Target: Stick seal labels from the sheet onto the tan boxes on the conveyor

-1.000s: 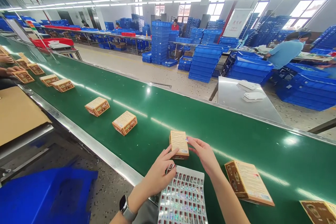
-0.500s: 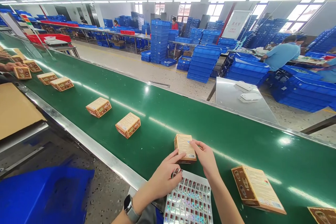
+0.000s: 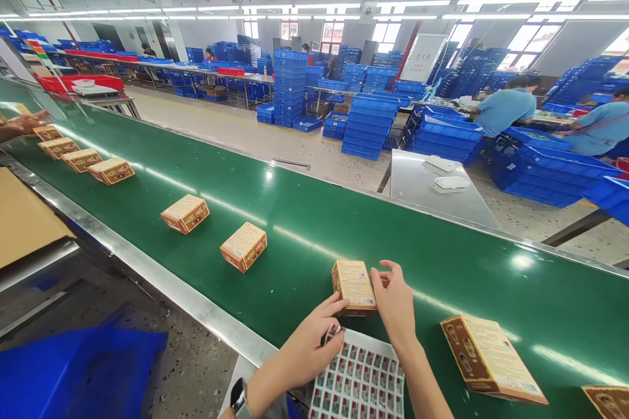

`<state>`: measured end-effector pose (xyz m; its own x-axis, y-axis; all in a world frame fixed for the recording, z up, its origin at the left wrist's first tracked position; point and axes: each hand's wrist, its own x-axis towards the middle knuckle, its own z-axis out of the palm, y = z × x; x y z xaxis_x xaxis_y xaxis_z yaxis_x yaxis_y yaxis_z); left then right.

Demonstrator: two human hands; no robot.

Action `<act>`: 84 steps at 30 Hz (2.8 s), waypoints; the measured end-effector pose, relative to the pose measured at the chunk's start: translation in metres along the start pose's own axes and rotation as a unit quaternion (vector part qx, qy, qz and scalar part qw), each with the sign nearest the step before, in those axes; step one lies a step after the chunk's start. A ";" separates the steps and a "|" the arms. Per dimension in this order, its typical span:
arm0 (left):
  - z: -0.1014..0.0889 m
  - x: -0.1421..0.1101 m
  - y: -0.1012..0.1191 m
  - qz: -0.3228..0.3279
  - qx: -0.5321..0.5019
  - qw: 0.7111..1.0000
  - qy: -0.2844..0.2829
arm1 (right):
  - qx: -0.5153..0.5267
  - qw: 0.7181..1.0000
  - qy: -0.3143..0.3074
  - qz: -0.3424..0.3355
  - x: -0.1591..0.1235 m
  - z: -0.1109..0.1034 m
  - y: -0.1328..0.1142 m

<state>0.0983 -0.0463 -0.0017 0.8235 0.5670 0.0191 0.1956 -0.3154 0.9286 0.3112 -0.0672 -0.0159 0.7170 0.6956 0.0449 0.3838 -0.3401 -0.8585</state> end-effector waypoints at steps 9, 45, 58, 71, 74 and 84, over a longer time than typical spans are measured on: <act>-0.005 -0.023 0.007 -0.098 -0.063 0.992 0.041 | 0.081 0.941 -0.275 -0.181 -0.085 -0.023 -0.024; -0.078 -0.041 -0.034 -0.077 0.076 0.965 0.239 | 0.300 0.919 -0.253 0.040 -0.031 0.039 -0.036; -0.046 -0.040 -0.017 -0.091 0.082 0.984 0.130 | 0.307 0.925 -0.219 0.054 -0.016 0.082 -0.037; -0.025 -0.032 -0.010 -0.091 0.049 0.991 0.082 | 0.227 0.961 -0.154 0.040 -0.031 0.068 -0.024; -0.022 -0.030 -0.008 -0.086 0.048 0.993 0.070 | 0.171 0.978 -0.119 0.012 -0.035 0.063 -0.025; -0.008 -0.026 -0.001 -0.071 0.035 0.995 0.055 | 0.057 0.995 -0.079 -0.017 -0.024 0.043 -0.024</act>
<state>0.0723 -0.0549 -0.0004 0.7232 0.6875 -0.0662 0.3452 -0.2767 0.8968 0.2596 -0.0484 -0.0189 0.6010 0.7992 0.0008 0.3311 -0.2481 -0.9104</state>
